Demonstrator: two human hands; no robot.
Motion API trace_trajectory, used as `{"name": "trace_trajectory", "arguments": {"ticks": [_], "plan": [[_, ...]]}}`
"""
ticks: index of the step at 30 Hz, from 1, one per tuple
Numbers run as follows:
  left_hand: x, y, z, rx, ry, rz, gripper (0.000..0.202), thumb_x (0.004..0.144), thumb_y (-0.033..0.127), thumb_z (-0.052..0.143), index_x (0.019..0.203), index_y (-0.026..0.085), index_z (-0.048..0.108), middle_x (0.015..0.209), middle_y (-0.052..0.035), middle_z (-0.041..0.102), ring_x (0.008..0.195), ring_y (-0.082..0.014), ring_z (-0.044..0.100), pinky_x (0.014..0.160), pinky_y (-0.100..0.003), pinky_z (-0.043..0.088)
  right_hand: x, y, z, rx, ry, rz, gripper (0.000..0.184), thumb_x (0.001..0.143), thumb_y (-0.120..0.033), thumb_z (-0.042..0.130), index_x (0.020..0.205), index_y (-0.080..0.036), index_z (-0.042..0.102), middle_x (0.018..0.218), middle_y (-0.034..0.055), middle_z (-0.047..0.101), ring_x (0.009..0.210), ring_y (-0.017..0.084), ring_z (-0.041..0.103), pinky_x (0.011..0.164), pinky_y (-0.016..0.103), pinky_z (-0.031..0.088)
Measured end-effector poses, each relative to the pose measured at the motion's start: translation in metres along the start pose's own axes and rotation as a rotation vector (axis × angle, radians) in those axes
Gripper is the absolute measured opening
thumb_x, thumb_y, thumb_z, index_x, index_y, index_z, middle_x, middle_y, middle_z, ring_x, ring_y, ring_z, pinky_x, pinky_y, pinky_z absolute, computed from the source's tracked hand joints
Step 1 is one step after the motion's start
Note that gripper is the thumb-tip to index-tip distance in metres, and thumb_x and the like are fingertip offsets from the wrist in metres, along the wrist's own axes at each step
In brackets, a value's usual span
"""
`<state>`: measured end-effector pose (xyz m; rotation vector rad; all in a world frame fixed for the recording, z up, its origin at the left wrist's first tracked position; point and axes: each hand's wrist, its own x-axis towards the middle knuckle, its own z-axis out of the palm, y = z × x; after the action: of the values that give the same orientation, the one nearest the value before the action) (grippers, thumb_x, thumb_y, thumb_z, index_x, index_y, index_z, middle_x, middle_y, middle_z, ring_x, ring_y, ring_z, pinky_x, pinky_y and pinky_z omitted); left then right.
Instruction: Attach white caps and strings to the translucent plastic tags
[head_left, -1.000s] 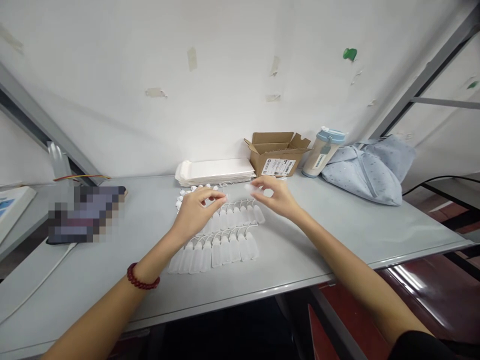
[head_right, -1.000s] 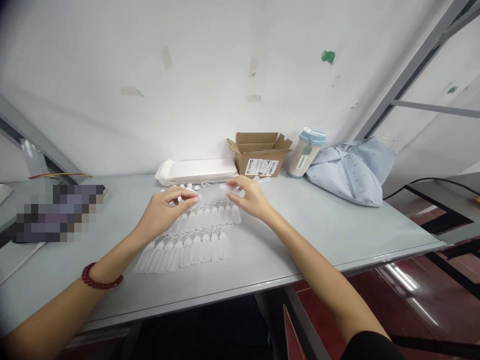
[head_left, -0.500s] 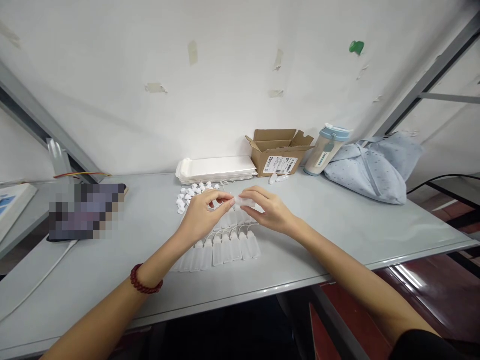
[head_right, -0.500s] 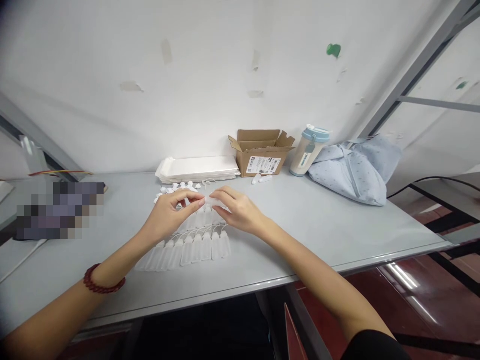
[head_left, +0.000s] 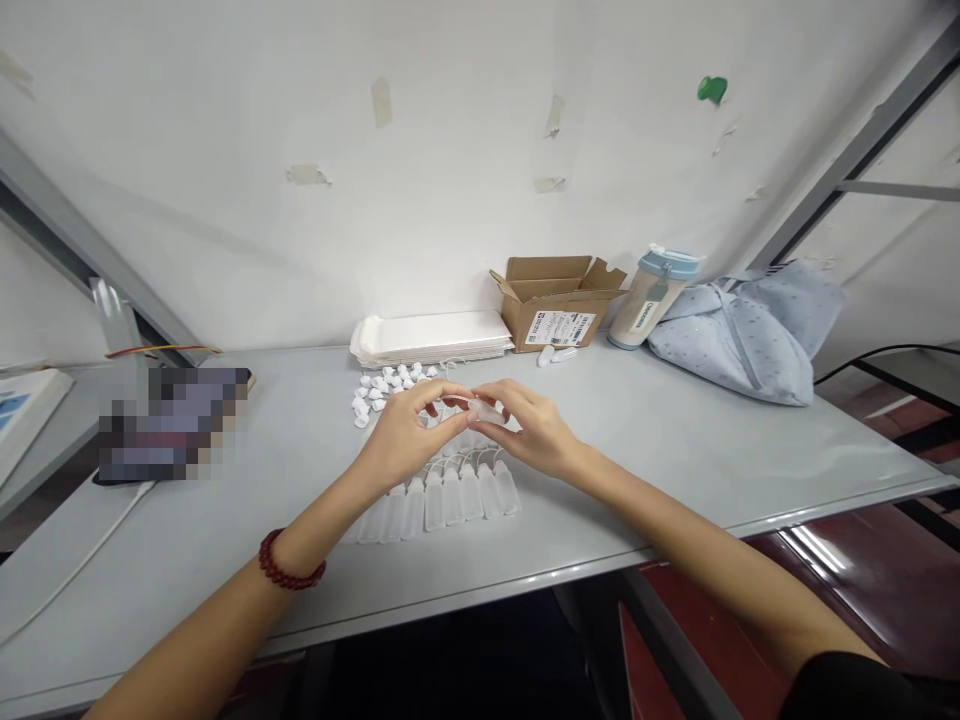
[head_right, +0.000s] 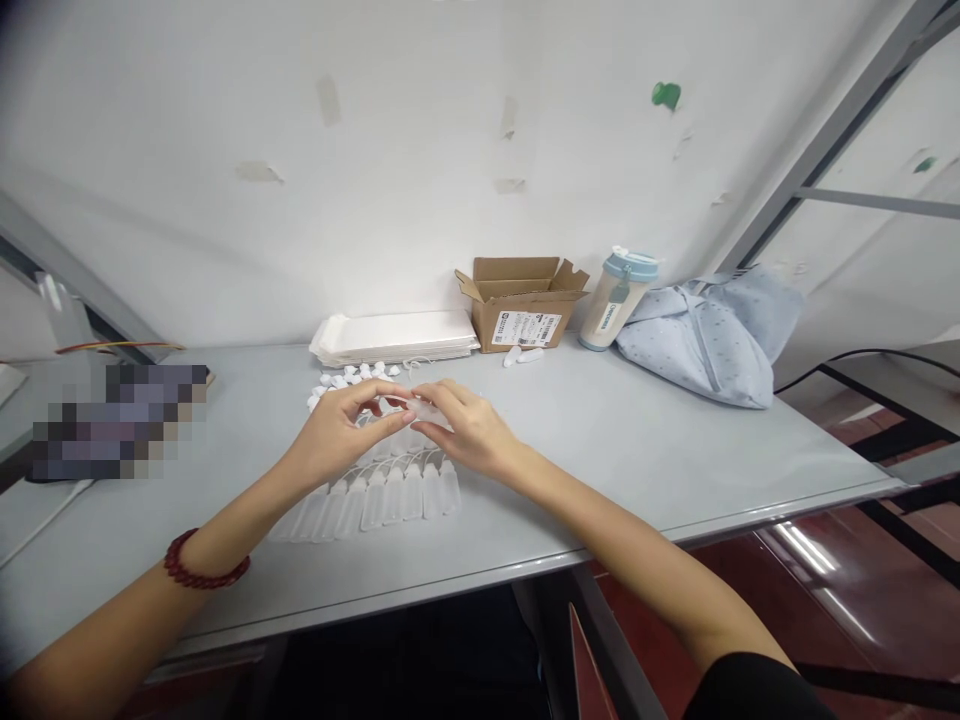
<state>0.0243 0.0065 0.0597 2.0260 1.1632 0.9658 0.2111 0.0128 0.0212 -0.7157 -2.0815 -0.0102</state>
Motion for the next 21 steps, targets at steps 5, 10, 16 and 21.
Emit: {"name": "trace_trajectory", "arguments": {"ticks": [5,10,16,21], "plan": [[0.0008,0.0016,-0.0017,-0.031,-0.027,0.011,0.018,0.078,0.037,0.064,0.092,0.026,0.068,0.098,0.0003,0.07,0.085,-0.0183,0.061,0.074,-0.03,0.045,-0.0023,-0.0032,0.004,0.034,0.013,0.091,0.025,0.087,-0.032,0.058,0.106,-0.017,0.055,0.085,0.0057,0.069,0.067,0.013,0.063,0.055,0.022,0.054],[0.0018,0.0019,-0.0005,-0.085,-0.027,0.006,0.022,0.079,0.042,0.062,0.089,0.024,0.068,0.088,-0.0006,0.07,0.077,-0.0167,0.062,0.071,-0.029,0.046,-0.0022,-0.0035,0.0016,-0.045,0.022,0.084,0.023,0.088,-0.037,0.057,0.1,-0.017,0.057,0.082,0.0057,0.068,0.067,0.014,0.063,0.057,0.024,0.054],[0.0024,0.0009,0.0016,-0.115,-0.011,-0.003,0.018,0.08,0.039,0.062,0.081,0.022,0.069,0.083,0.0,0.07,0.075,-0.0155,0.061,0.069,-0.028,0.045,-0.0029,-0.0042,0.003,-0.05,0.007,0.075,0.034,0.084,-0.044,0.059,0.102,-0.016,0.058,0.082,0.0066,0.068,0.069,0.015,0.063,0.058,0.025,0.054],[0.0036,-0.0003,-0.0013,-0.154,-0.029,-0.02,0.02,0.081,0.039,0.059,0.081,0.022,0.069,0.085,-0.0009,0.07,0.077,-0.0169,0.061,0.067,-0.028,0.044,0.0005,-0.0064,-0.0013,0.072,-0.009,0.111,0.037,0.084,-0.043,0.06,0.11,-0.016,0.058,0.087,0.0075,0.068,0.073,0.014,0.063,0.057,0.023,0.056]]}}
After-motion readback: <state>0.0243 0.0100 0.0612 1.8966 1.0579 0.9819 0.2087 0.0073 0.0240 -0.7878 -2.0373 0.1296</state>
